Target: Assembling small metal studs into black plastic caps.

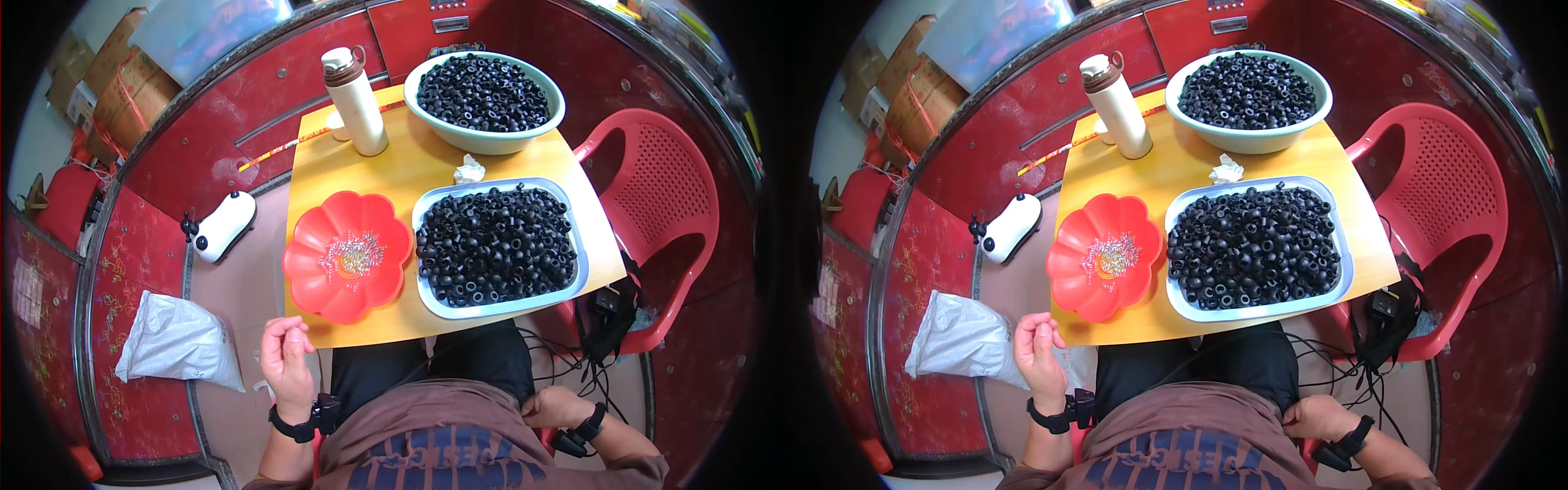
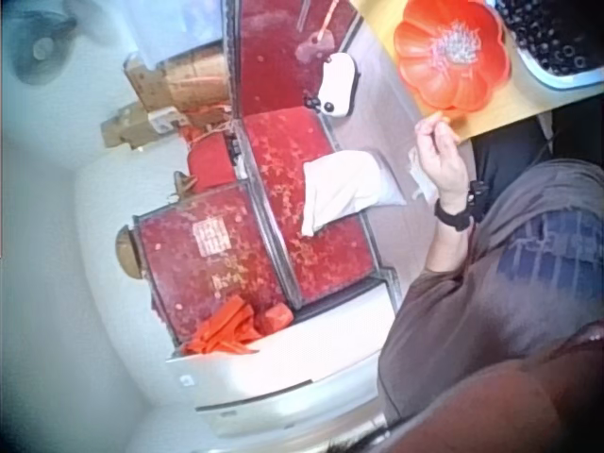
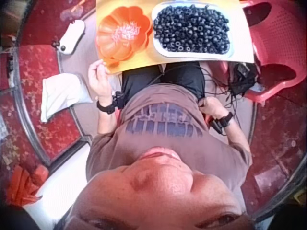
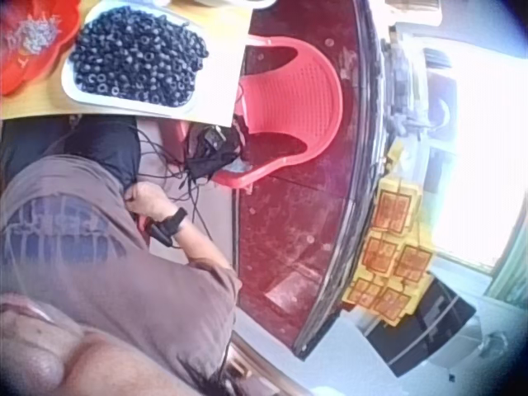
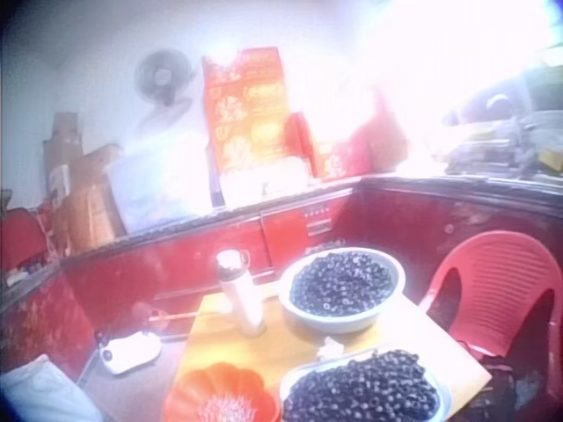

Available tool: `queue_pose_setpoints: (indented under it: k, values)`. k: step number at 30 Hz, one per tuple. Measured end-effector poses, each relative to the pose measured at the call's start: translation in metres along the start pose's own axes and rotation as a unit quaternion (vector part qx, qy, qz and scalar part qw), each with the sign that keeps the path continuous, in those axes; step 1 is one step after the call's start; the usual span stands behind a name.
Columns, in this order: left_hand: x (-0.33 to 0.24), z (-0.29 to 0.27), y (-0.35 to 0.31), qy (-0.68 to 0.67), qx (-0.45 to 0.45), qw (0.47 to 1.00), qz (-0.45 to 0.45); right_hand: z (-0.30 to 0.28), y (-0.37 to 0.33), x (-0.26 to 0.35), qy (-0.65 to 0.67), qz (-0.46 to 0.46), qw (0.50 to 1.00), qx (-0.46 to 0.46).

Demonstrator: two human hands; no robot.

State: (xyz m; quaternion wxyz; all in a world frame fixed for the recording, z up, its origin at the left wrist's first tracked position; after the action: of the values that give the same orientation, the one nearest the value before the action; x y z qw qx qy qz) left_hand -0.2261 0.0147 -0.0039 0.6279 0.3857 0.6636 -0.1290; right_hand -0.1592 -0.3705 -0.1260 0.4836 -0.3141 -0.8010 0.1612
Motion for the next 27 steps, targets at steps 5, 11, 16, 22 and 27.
queue_pose_setpoints:
  k: [5,11,16,22,27]
  values:
    - [-0.016,0.017,-0.015,0.003,0.094,0.995,0.022,0.018,-0.004,-0.006,0.045,0.026,0.994,0.101]
    - [-0.021,0.039,-0.037,0.070,0.205,0.976,-0.004,0.033,-0.019,-0.009,0.349,-0.022,0.936,0.028]
    - [-0.041,0.092,-0.061,0.130,0.438,0.885,0.088,0.042,-0.022,-0.003,0.479,-0.021,0.877,0.023]
    - [-0.021,0.134,-0.119,0.182,0.561,0.786,0.183,0.032,-0.024,0.010,0.418,-0.117,0.898,-0.069]
    - [-0.013,0.152,-0.160,0.248,0.657,0.696,0.153,0.027,-0.040,0.016,0.218,-0.149,0.952,-0.153]
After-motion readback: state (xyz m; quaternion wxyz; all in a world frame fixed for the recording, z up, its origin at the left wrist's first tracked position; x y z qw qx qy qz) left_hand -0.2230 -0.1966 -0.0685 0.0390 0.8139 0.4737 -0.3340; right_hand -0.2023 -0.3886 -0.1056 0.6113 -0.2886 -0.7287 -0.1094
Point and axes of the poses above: each hand's wrist, its own y-axis towards the middle knuckle, its own z-axis out of the palm, x = y × z, the point moved 4 cm from there along y, towards the middle knuckle, and after that the axes turned 4 degrees about -z, right-handed, at the moved point
